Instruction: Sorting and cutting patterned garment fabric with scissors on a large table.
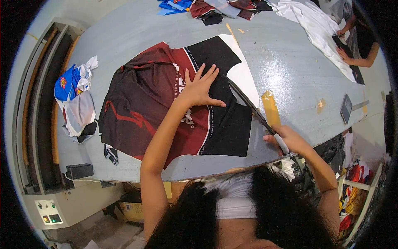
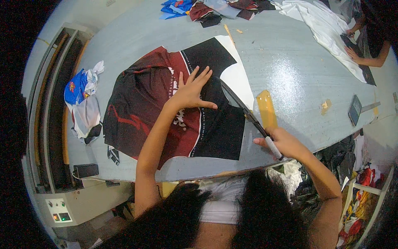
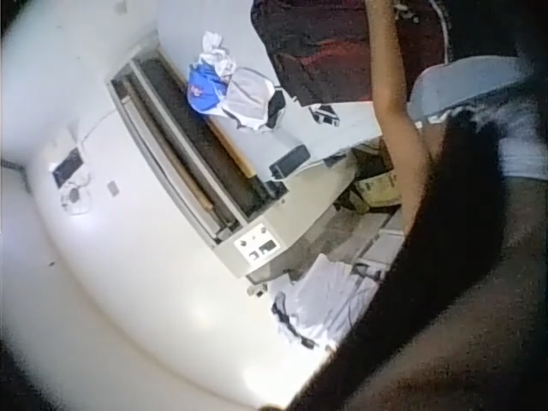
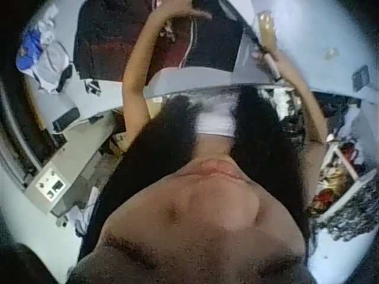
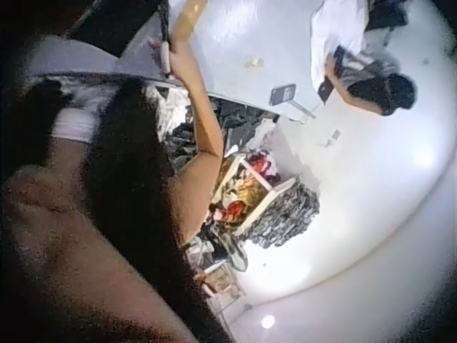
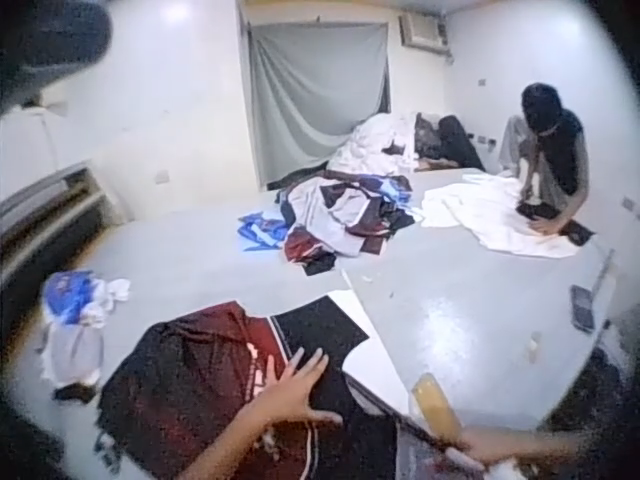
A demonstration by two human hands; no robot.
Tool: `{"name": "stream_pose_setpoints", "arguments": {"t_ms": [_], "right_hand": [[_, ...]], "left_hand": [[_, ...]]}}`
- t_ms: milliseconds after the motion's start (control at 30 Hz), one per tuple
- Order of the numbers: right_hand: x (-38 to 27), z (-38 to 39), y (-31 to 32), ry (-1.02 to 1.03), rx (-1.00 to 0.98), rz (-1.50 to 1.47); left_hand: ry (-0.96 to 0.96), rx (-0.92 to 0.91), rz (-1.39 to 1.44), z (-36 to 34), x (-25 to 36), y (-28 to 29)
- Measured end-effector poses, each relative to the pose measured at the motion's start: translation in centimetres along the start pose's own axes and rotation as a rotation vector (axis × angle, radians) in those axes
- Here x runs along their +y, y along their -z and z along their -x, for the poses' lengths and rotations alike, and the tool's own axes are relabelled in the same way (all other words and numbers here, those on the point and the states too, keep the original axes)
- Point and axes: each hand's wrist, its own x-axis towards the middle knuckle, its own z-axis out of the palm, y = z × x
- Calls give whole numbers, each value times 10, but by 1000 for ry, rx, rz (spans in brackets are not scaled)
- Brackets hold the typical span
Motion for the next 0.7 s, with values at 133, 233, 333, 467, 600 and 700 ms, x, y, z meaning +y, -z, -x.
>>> {"name": "stream_pose_setpoints", "arguments": {"t_ms": [133, 233, 333, 467, 600, 700], "right_hand": [[-6, 2, 0, -61, 9, -74], [-2, 1, 0, -57, 12, -99], [4, 0, -1, -38, 34, -90], [6, 4, 1, -44, 55, -195], [4, 19, 16, -23, 80, -116], [23, 32, 26, -99, 36, -71]], "left_hand": [[4, -4, 4, 1, 0, 1], [2, -4, 5, 1, 0, 1], [-3, -3, 7, 1, 0, 2], [61, 51, 2, 2, 15, -8], [363, -169, 274, 8, 82, -8], [260, -27, 309, -11, 71, 3]]}}
